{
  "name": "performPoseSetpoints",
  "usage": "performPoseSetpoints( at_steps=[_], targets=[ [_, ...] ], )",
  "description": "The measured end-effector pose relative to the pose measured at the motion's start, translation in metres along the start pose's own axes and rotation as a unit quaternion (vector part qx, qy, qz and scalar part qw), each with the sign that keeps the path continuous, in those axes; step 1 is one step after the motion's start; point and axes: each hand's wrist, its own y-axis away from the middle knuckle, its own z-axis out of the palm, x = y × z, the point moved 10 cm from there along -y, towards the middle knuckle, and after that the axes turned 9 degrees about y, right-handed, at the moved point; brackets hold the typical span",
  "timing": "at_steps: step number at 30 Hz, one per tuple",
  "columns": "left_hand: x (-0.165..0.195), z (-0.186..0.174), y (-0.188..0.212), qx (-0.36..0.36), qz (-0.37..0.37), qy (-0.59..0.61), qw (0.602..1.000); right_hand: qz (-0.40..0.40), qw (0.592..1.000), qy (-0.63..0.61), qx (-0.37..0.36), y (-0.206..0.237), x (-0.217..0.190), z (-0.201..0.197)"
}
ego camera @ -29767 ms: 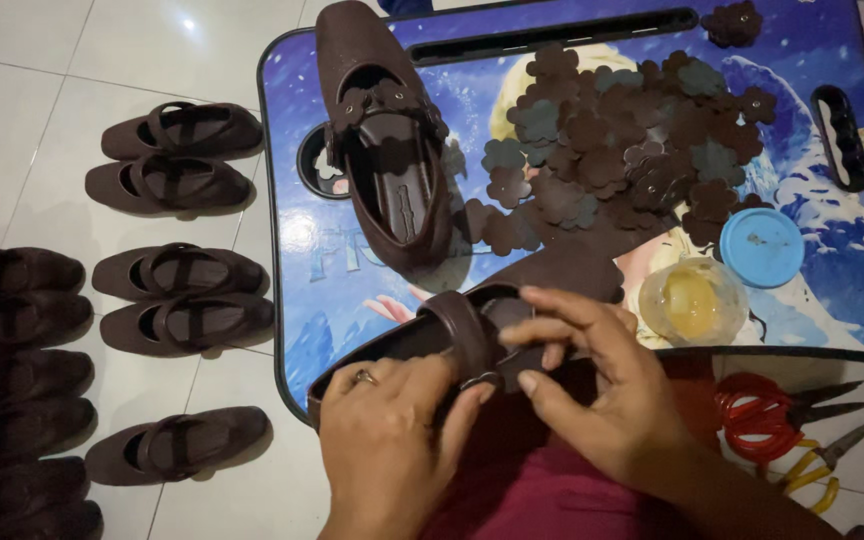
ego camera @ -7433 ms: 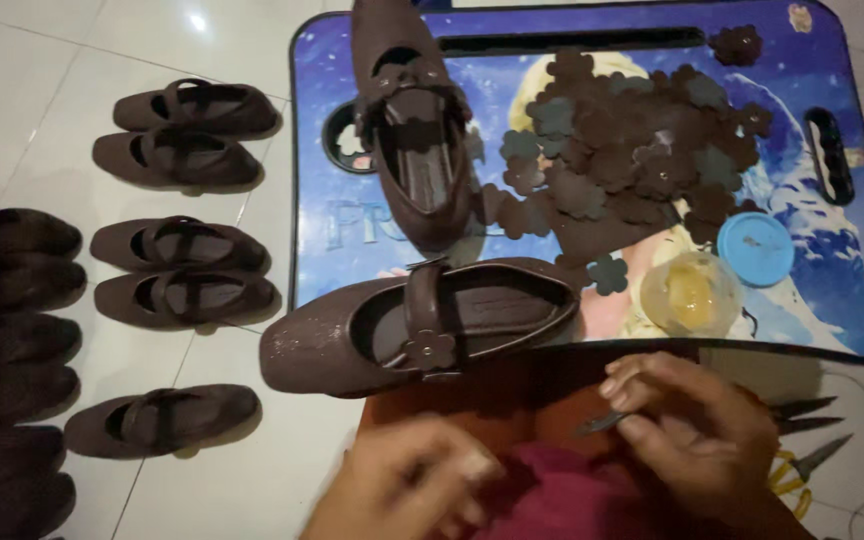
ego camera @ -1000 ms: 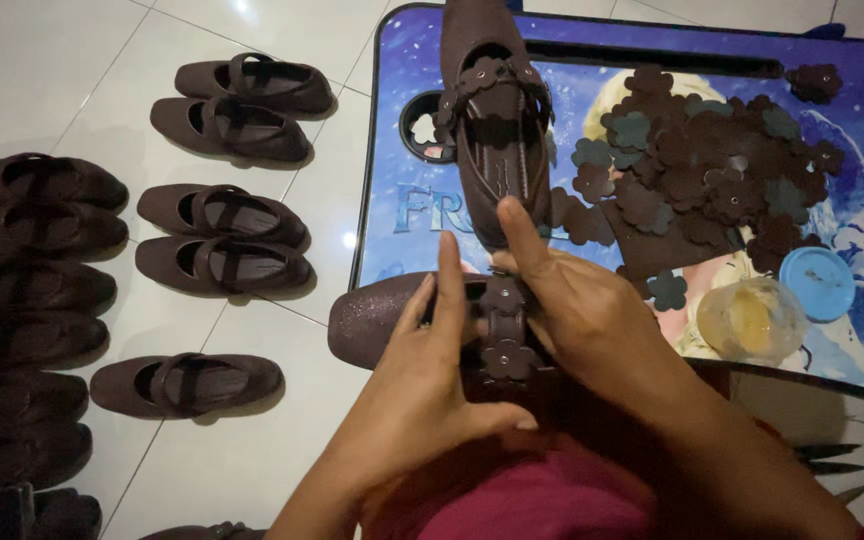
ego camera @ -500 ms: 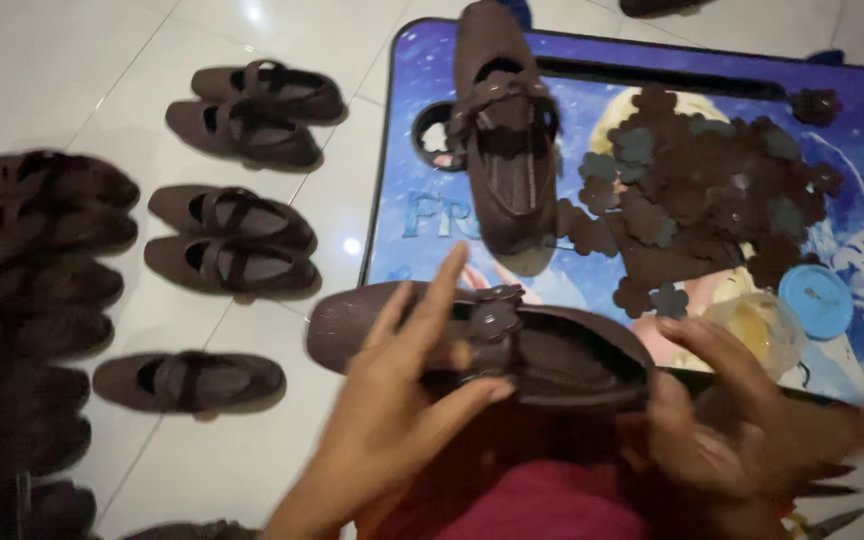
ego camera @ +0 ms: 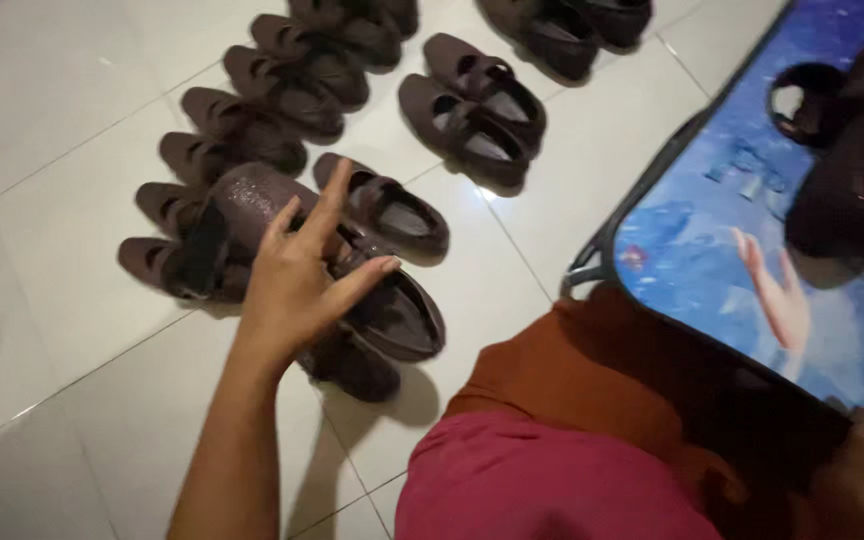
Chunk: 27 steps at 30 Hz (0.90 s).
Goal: The person applies glue to small flower-shaped embellishments and attaches them to the straps of brown shoes. They repeat this process for multiple shoes, placing each finished pair on the floor.
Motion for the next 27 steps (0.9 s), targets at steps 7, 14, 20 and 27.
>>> performPoseSetpoints(
  at_steps=[7,14,20,27],
  targets=[
    [-0.159,-0.004,0.033,0.015,-0.135,0.074,0.988,-0.001,0.998,0.054,-0.017,0.014,-0.001,0.03],
    [-0.21,0.047,0.033,-0.017,-0.234,0.136,0.963,0.004,0.996,0.083,-0.022,-0.001,0.014,0.042],
    [-0.229,0.057,0.027,0.002,-0.325,0.145,0.934,-0.002,0.996,0.093,-0.017,-0.01,0.018,0.048],
    [-0.231,0.074,0.013,0.002,-0.322,0.118,0.939,0.012,0.997,0.072,0.004,-0.022,-0.008,0.045]
  ],
)
